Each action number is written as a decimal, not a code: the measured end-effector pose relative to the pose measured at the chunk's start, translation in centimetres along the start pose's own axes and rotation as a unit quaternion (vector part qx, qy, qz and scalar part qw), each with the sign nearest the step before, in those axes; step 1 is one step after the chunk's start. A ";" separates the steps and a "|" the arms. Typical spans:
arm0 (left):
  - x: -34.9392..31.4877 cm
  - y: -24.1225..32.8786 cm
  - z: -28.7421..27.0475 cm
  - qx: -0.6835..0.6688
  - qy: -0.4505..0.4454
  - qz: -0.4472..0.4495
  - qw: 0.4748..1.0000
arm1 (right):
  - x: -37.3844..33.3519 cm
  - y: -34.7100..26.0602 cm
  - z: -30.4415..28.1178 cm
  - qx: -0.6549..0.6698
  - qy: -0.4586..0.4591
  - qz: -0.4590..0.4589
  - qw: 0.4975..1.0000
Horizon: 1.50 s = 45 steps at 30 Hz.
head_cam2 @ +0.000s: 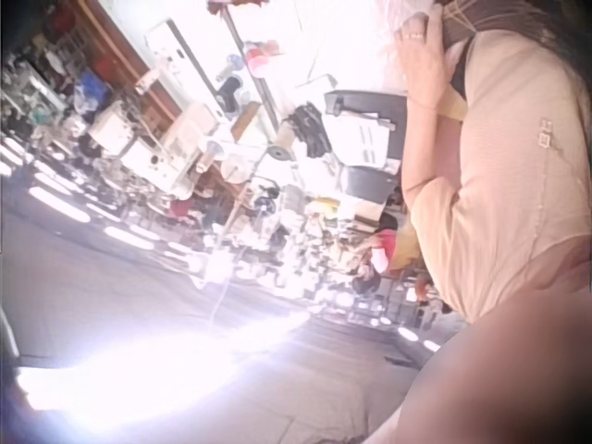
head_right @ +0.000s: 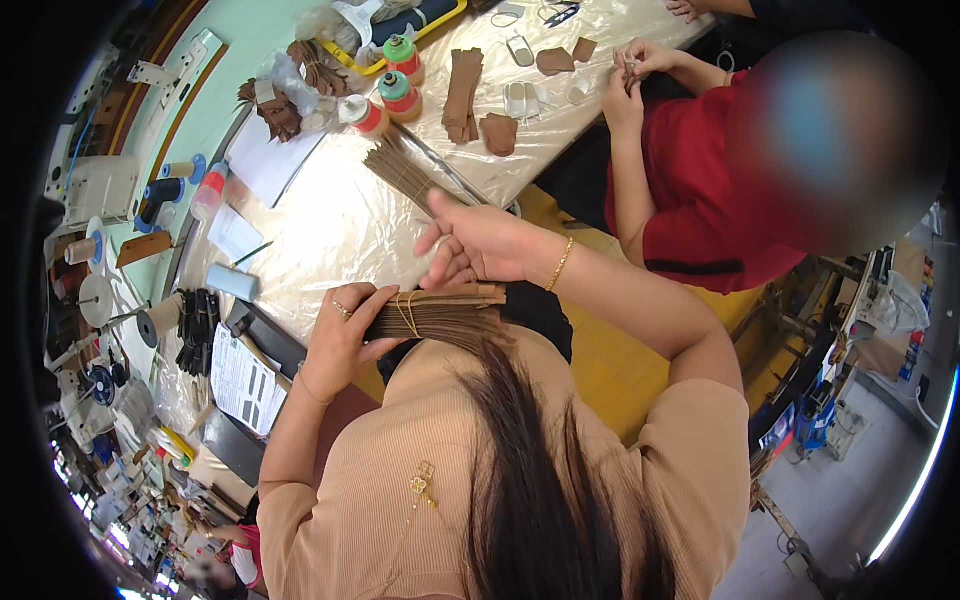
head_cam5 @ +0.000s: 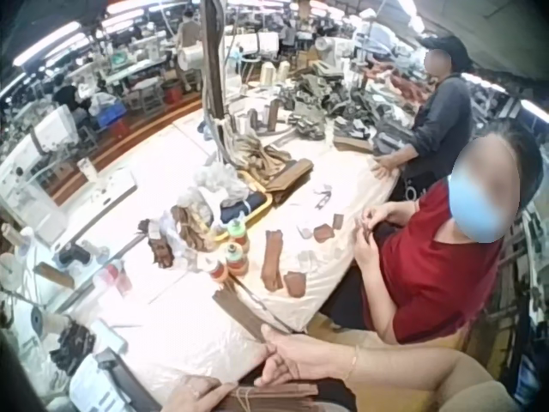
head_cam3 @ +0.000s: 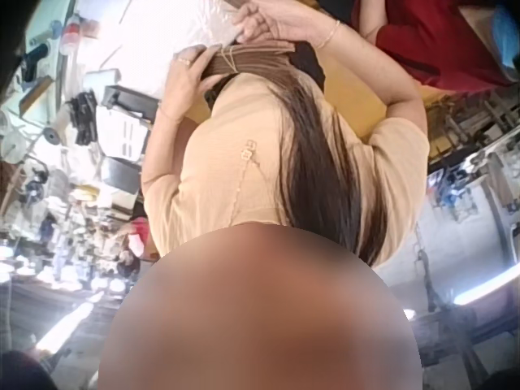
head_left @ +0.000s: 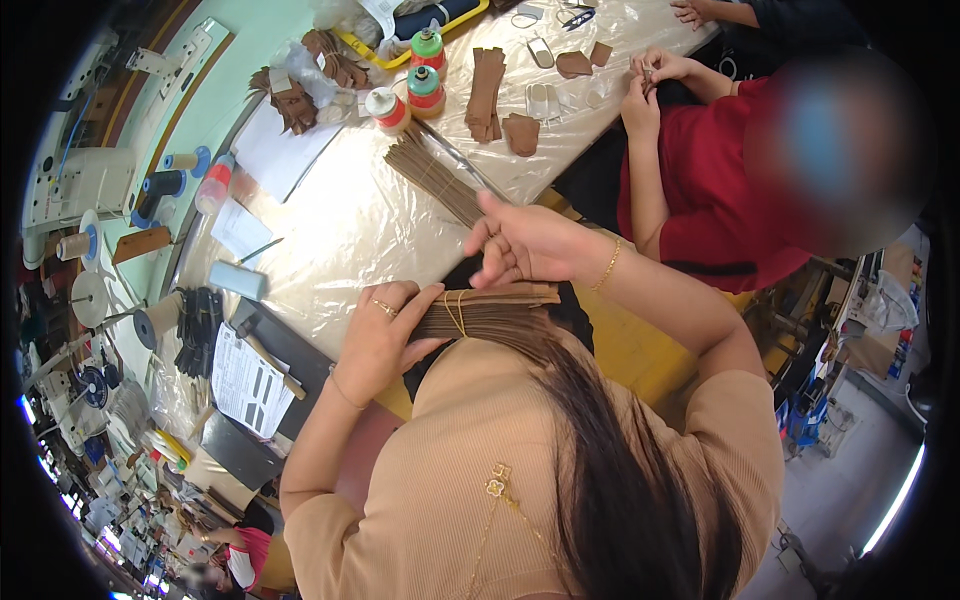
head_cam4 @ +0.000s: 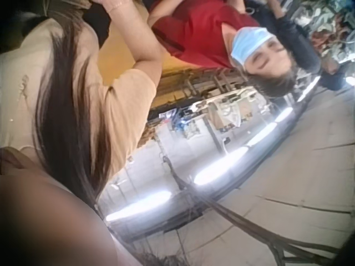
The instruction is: The person sorts and stacks brown leather pieces on a worktable, then walks to another station to inspect a bundle of dark leather strips. She returns to the first table and adjusts a blue industrial machine, preparing it for use.
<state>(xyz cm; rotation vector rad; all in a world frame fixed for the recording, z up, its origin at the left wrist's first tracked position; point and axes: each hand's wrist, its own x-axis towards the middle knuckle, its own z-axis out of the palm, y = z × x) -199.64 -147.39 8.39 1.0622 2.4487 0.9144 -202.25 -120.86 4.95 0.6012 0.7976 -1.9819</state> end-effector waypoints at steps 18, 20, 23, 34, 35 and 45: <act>0.4 1.9 4.8 -0.123 0.110 -0.177 0.970 | -0.2 4.7 0.2 0.036 -0.011 -0.373 0.927; 0.2 2.3 4.8 -0.102 0.107 -0.158 0.976 | -0.1 4.1 0.1 0.016 -0.014 -0.362 0.932; -0.1 2.6 4.6 -0.069 0.104 -0.123 0.984 | -0.5 3.6 0.1 -0.032 0.030 -0.304 0.952; -0.9 1.0 4.7 -0.005 0.084 -0.059 0.995 | 1.4 0.6 -1.0 -0.135 0.038 -0.034 0.990; -1.0 0.4 4.9 -0.027 0.082 -0.068 0.994 | 2.1 0.4 -1.8 -0.135 0.018 0.013 0.991; 1.9 -9.3 16.0 -0.356 0.326 -0.437 0.759 | 4.6 7.9 -6.8 0.144 0.182 -0.098 0.968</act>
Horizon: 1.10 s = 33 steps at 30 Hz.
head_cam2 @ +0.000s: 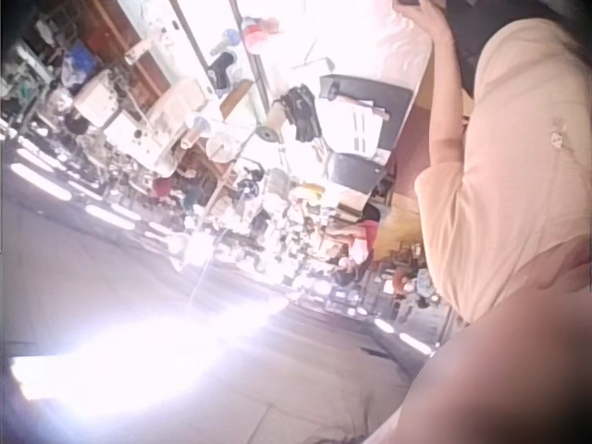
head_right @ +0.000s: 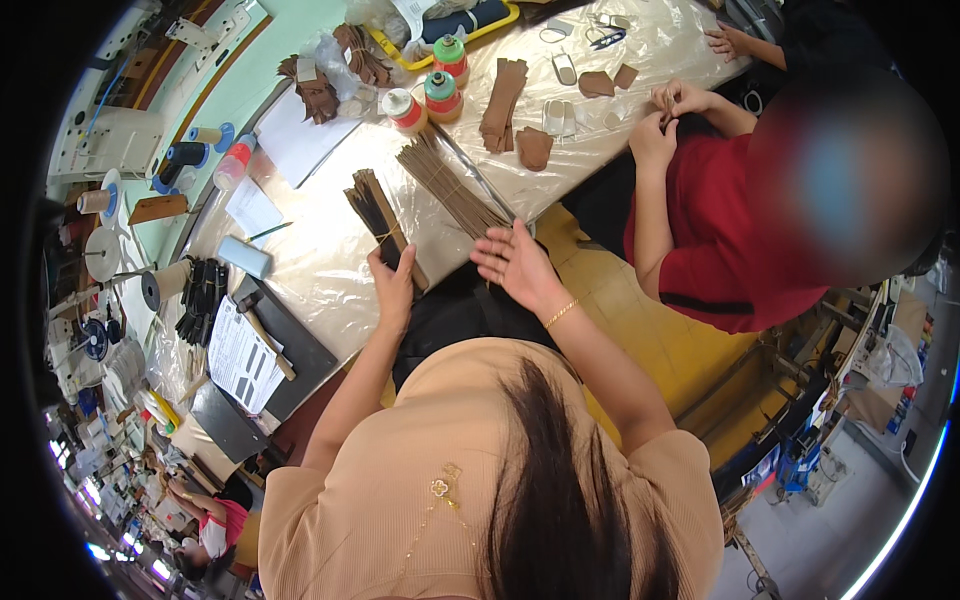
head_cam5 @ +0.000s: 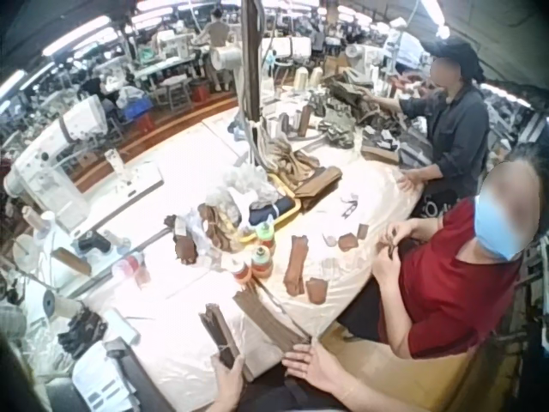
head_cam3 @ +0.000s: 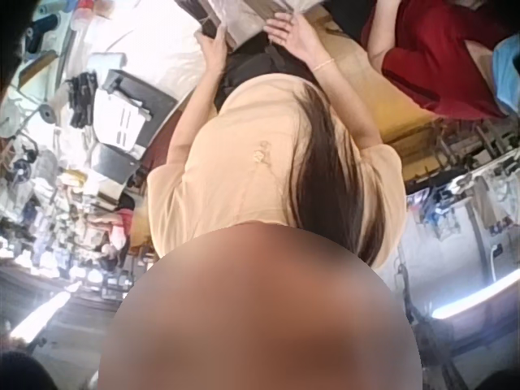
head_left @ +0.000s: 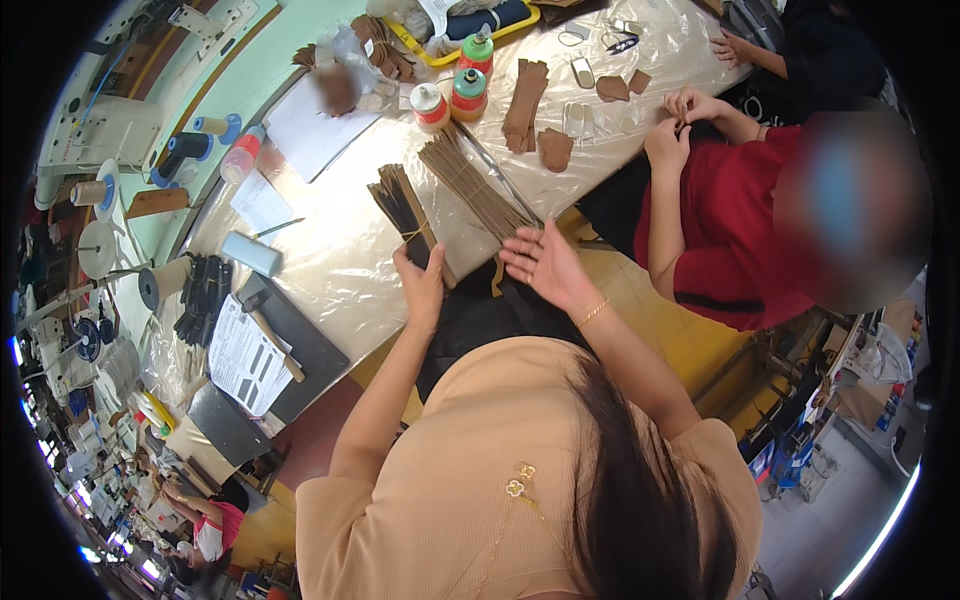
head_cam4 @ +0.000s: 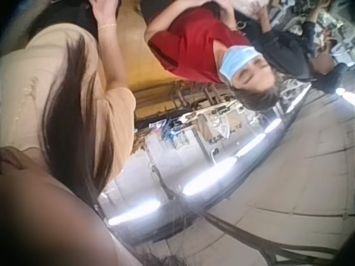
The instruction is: The person sorts and stacks brown leather pieces on a worktable, then walks to another station to inspect a bundle of dark leather strips. She returns to the first table and adjusts a blue industrial machine, preparing it for use.
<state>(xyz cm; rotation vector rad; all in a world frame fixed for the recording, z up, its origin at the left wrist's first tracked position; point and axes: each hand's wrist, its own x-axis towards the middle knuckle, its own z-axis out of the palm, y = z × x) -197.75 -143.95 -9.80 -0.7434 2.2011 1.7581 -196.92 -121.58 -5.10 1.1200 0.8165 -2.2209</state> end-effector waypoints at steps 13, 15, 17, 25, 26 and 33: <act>-6.0 -5.4 3.1 0.134 -0.291 -0.095 0.942 | -4.1 2.1 -6.3 -0.379 -0.063 -0.019 0.923; -8.9 -9.0 2.7 0.091 -0.212 -0.105 0.967 | -3.4 3.6 -8.8 -0.435 -0.083 0.003 0.897; -12.7 -13.5 2.4 0.032 -0.112 -0.139 0.983 | -2.2 5.3 -11.3 -0.585 -0.095 0.000 0.806; -35.9 -31.3 -2.3 -0.055 0.014 -0.403 0.913 | 1.2 10.0 -19.1 -0.875 -0.178 -0.033 0.449; -38.3 -32.9 -2.4 -0.055 0.043 -0.390 0.918 | 2.1 10.5 -19.1 -0.881 -0.170 -0.024 0.441; -53.1 -44.6 -1.2 -0.133 0.257 -0.329 0.899 | 5.6 22.2 -12.3 -0.986 -0.161 -0.009 0.038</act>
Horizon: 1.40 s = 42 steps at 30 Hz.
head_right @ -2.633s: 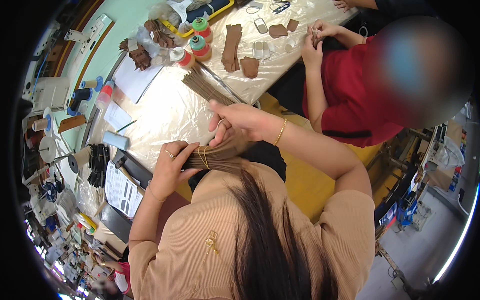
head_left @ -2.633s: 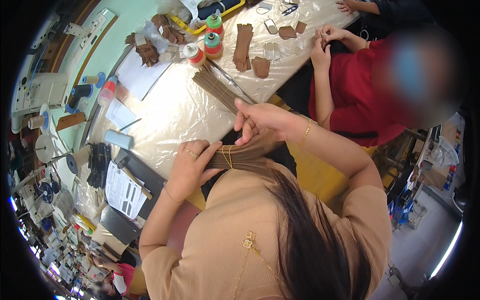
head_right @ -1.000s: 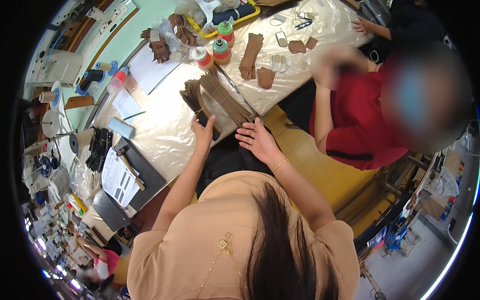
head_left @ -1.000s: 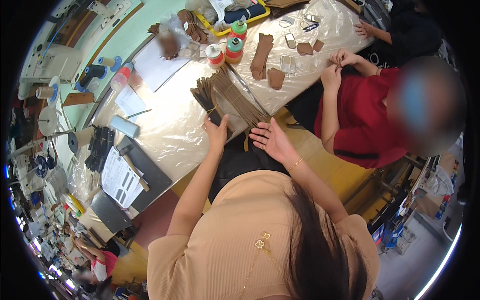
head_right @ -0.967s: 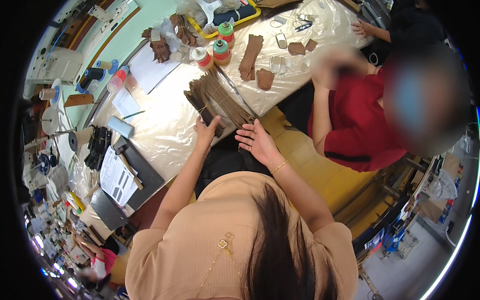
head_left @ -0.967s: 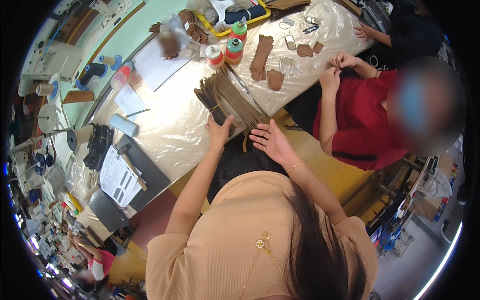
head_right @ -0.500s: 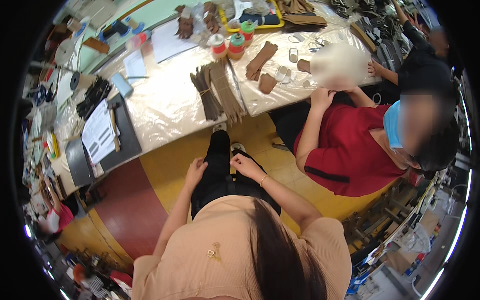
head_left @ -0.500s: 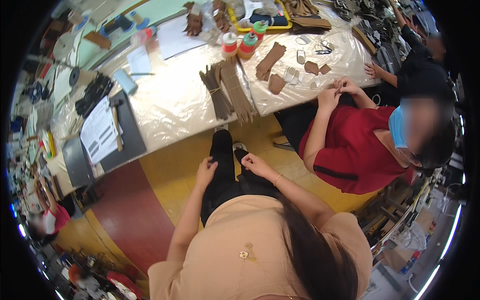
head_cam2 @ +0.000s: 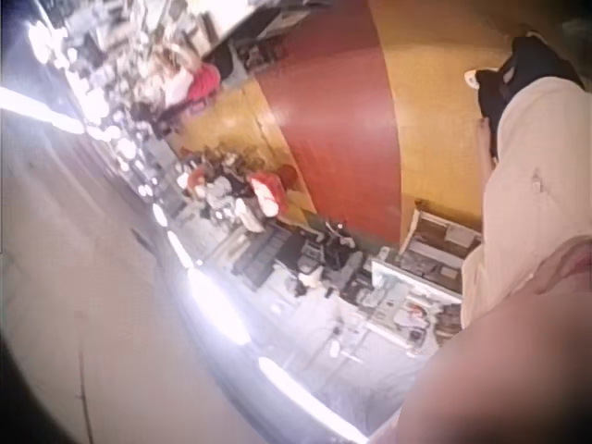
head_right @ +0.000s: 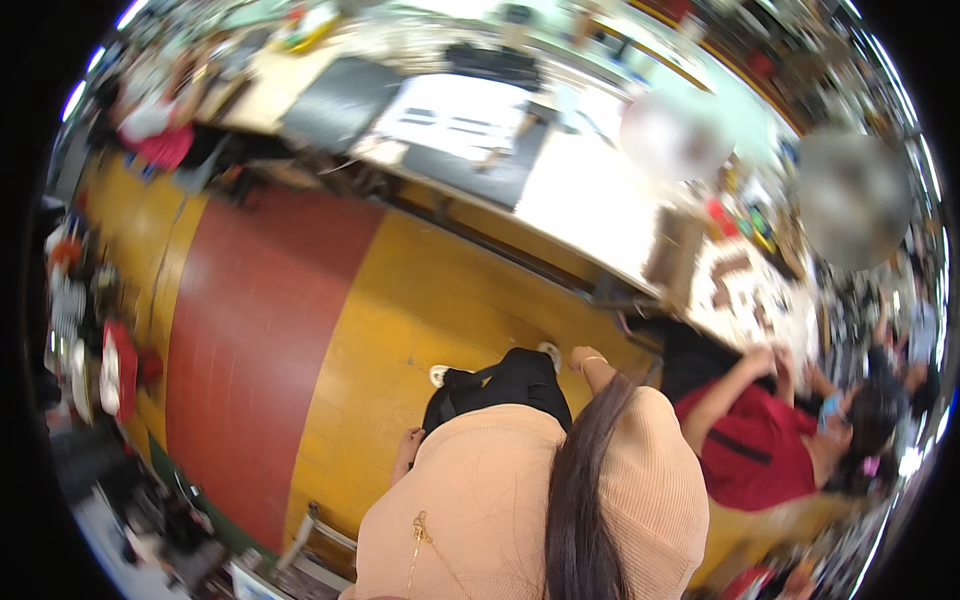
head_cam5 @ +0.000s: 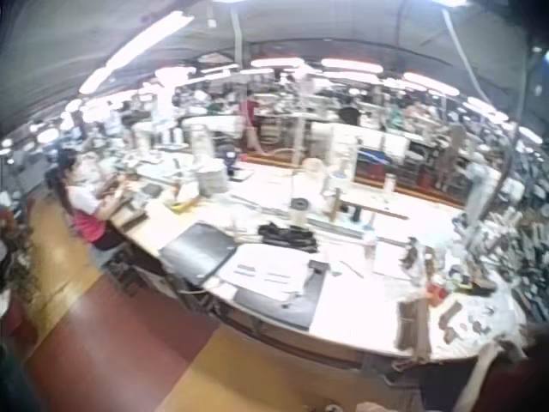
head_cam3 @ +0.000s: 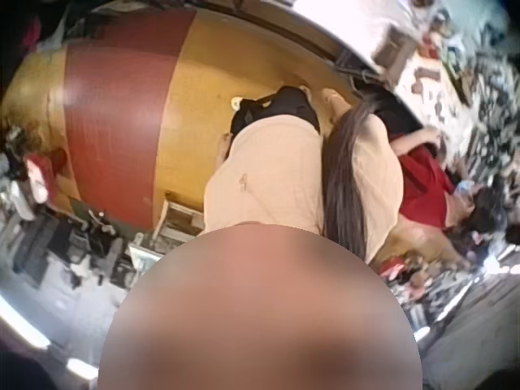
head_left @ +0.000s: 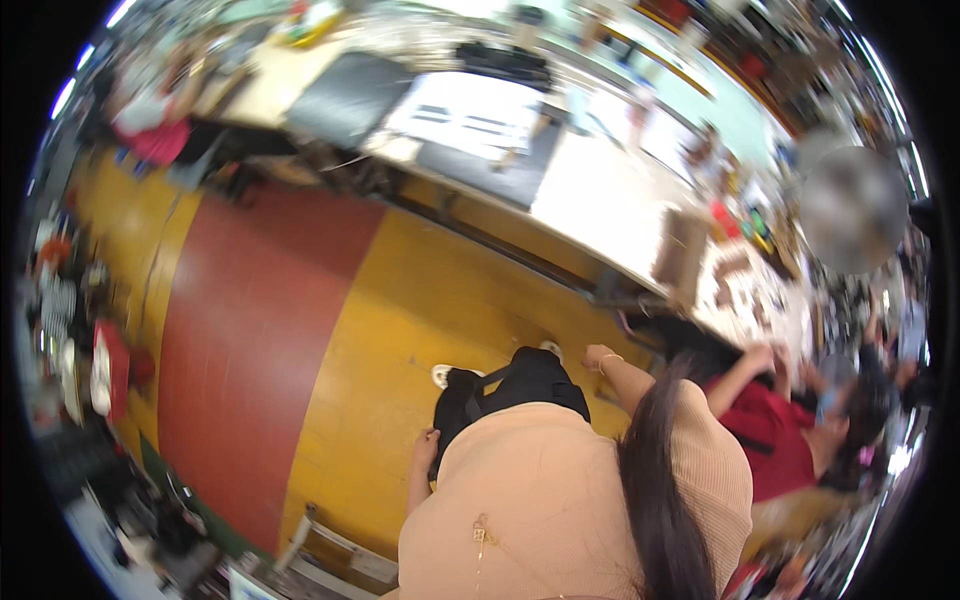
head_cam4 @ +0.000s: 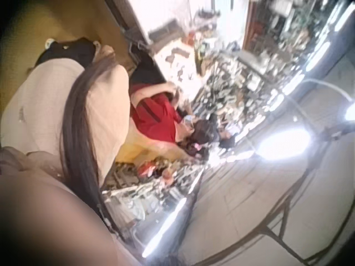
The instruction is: The person sorts and stacks brown leather pieces on a worktable, then walks to another station to inspect a bundle of dark leather strips. She returns to the first table and adjusts a blue industrial machine, preparing it for use.
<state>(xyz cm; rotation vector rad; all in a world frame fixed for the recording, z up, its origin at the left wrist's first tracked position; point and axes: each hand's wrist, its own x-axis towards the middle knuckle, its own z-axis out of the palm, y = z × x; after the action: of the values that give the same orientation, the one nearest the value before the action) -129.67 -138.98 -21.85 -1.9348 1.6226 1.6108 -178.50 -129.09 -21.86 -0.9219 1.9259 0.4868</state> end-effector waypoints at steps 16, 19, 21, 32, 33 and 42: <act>0.1 -23.6 -21.1 -0.328 0.274 -0.247 0.870 | 11.5 -61.3 -8.2 -0.102 -0.067 -0.368 0.922; -0.4 -26.2 -22.8 -0.332 0.246 -0.256 0.874 | 12.4 -78.2 -9.7 -0.272 -0.074 -0.398 0.873; -1.9 -28.2 -22.8 -0.295 0.249 -0.259 0.885 | 12.2 -92.1 -8.2 -0.285 -0.165 -0.361 0.873; -2.4 -48.7 -42.0 -0.450 0.057 -0.368 0.812 | -6.8 -145.0 16.3 -0.035 -0.240 -0.494 0.835; -2.3 -52.3 -47.2 -0.392 0.088 -0.331 0.854 | -7.8 -145.4 17.3 -0.165 -0.238 -0.485 0.825; -6.4 -77.4 -89.8 -0.393 0.463 -0.265 0.749 | -1.0 -158.5 27.0 -0.478 -0.162 -0.273 0.819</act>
<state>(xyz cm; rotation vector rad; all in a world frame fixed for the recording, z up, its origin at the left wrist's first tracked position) -13.72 -164.18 -17.28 -3.5699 0.2266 1.1738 -41.44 -212.78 -29.19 -1.8075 0.9441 1.2035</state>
